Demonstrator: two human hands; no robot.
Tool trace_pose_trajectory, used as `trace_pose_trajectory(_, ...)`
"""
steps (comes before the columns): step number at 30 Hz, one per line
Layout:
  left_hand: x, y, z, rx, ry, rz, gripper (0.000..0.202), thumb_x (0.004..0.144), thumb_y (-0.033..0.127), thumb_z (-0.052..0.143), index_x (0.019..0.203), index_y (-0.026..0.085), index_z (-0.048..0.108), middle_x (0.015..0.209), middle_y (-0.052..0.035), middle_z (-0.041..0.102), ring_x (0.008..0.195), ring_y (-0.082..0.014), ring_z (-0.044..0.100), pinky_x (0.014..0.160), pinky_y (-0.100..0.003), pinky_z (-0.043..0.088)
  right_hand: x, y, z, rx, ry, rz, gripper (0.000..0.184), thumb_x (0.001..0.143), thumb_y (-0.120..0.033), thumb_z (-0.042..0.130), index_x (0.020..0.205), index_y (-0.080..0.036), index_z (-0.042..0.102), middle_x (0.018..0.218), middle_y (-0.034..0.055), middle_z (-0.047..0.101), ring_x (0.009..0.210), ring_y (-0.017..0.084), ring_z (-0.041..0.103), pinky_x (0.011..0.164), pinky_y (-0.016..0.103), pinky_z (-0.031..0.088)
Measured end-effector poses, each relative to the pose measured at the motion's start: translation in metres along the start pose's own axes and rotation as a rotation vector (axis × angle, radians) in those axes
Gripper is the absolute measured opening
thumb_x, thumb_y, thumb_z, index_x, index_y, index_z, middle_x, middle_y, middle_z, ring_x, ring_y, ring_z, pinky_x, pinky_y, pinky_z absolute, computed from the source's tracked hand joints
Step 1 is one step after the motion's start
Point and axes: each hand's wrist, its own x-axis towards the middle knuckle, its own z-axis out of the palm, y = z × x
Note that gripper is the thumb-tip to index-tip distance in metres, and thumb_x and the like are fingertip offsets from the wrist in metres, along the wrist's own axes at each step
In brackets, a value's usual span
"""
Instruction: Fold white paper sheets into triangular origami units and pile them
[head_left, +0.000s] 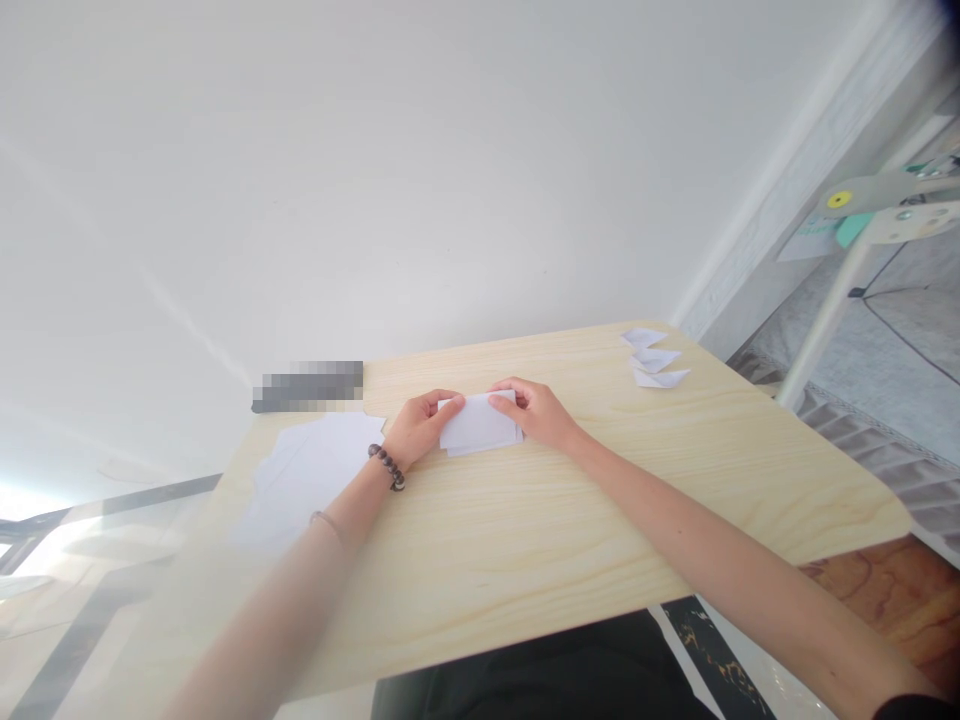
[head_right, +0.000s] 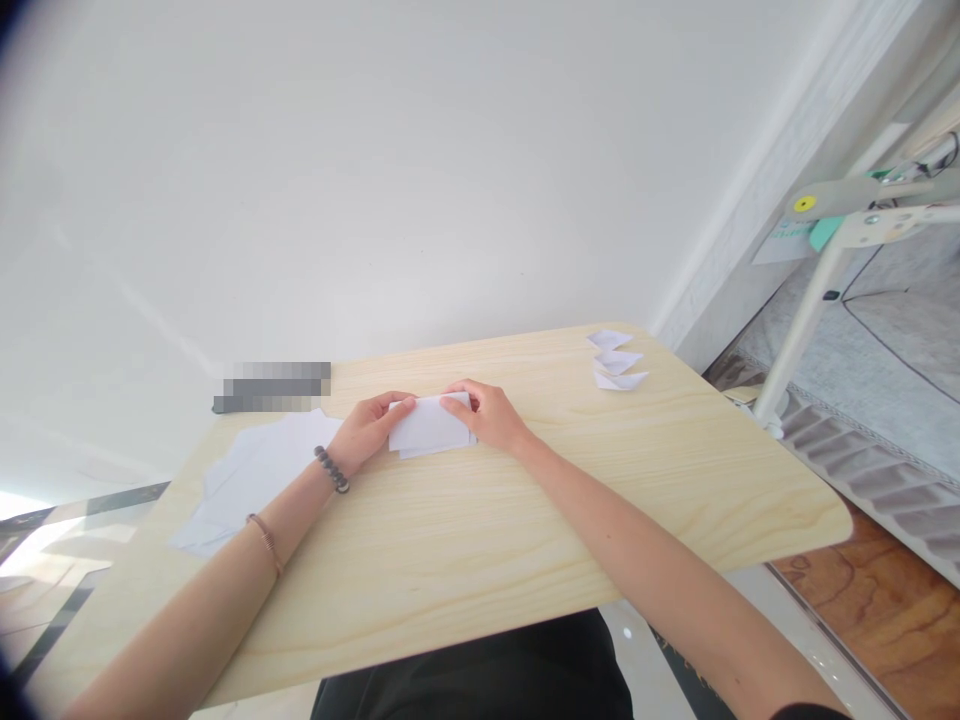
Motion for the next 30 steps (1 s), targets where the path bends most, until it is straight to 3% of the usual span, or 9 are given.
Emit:
trace_pose_trajectory(5,0.0003,0.0010,0.0014,0.044,0.043,-0.012,0.044,0.071,0.055,0.051,0.088,0.016,0.063,0.074,-0.0031,0.061,0.061,-0.0135,0.051,0.051,-0.021,0.035,-0.0002,0.0001,-0.0005,-0.004,-0.036,-0.010,0.034,0.077,-0.046,0.046,0.092,-0.019,0.060,0.081,0.0025,0.062,0.063,0.012,0.053,0.053,0.022,0.039)
trace_pose_trajectory(30,-0.0001,-0.0003,0.0016,0.071,0.042,0.011,0.042,0.069,0.051,0.054,0.091,0.016,0.063,0.078,-0.0034,0.063,0.065,-0.0144,0.052,0.054,-0.023,0.037,-0.0002,0.0015,-0.0001,-0.011,-0.060,-0.025,0.031,0.079,-0.043,0.045,0.094,-0.020,0.059,0.083,0.0028,0.061,0.064,0.012,0.053,0.053,0.022,0.040)
